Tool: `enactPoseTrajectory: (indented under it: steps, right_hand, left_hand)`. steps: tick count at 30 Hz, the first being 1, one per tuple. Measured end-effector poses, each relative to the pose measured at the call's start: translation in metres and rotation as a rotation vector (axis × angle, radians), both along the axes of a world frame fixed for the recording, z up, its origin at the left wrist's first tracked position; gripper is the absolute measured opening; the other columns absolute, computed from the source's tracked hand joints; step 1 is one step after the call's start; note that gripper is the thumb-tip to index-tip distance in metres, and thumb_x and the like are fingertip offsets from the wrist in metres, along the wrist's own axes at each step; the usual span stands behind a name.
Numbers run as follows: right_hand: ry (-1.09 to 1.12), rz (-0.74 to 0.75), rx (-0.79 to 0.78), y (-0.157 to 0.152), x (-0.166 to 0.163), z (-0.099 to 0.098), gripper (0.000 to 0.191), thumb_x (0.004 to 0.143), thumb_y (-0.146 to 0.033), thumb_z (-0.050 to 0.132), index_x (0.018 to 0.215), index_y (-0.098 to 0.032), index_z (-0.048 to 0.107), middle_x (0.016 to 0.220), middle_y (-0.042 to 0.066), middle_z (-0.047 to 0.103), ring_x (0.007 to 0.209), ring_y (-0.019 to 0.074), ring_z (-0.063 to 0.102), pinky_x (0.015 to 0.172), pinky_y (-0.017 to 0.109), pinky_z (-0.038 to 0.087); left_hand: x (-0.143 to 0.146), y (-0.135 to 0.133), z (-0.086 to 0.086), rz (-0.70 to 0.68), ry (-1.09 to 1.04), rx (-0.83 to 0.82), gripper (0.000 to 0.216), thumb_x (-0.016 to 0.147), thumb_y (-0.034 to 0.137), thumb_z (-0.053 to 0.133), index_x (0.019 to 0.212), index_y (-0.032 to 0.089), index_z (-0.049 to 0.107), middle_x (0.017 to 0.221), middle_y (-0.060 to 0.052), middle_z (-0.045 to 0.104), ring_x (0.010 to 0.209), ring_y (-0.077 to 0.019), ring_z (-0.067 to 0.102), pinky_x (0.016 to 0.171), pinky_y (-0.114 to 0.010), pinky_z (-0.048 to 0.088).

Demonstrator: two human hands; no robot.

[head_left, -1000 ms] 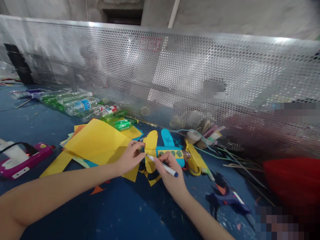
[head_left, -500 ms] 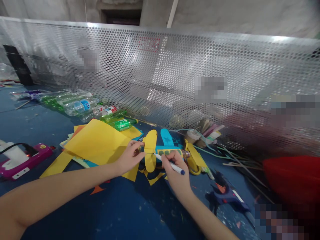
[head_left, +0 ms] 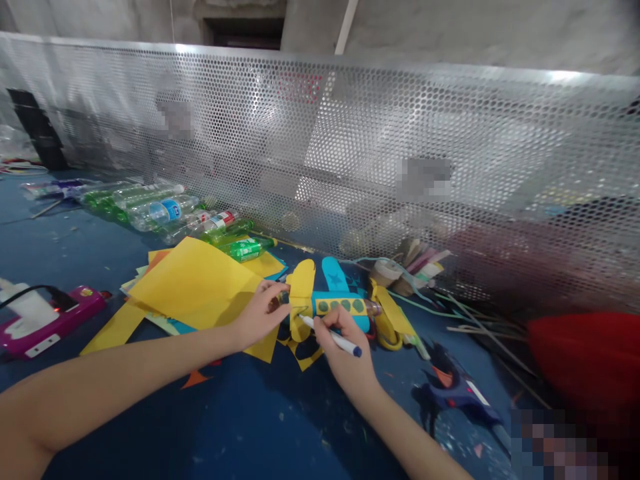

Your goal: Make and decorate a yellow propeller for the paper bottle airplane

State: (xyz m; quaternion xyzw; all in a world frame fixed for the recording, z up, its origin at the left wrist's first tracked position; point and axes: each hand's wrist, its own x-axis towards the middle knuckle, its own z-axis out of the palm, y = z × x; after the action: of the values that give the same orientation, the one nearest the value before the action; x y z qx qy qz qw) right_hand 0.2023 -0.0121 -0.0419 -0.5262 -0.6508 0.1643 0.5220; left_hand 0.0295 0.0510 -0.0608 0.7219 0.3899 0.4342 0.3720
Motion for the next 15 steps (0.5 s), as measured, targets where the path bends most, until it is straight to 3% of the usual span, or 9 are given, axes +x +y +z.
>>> enactPoseTrajectory:
  steps: [15]
  right_hand:
    - [0.070,0.016,-0.046,0.0051,0.0020,0.0036,0.032,0.085,-0.035,0.057,0.064,-0.023,0.035,0.059,-0.006,0.034,0.053,0.0111,0.033,0.049,0.024,0.029]
  left_hand:
    - [0.0001,0.0014,-0.0030,0.007,0.009,0.012,0.028,0.085,0.032,0.053,0.112,0.023,0.053,0.108,-0.006,0.045,0.081,-0.0150,0.052,0.077,-0.034,0.052]
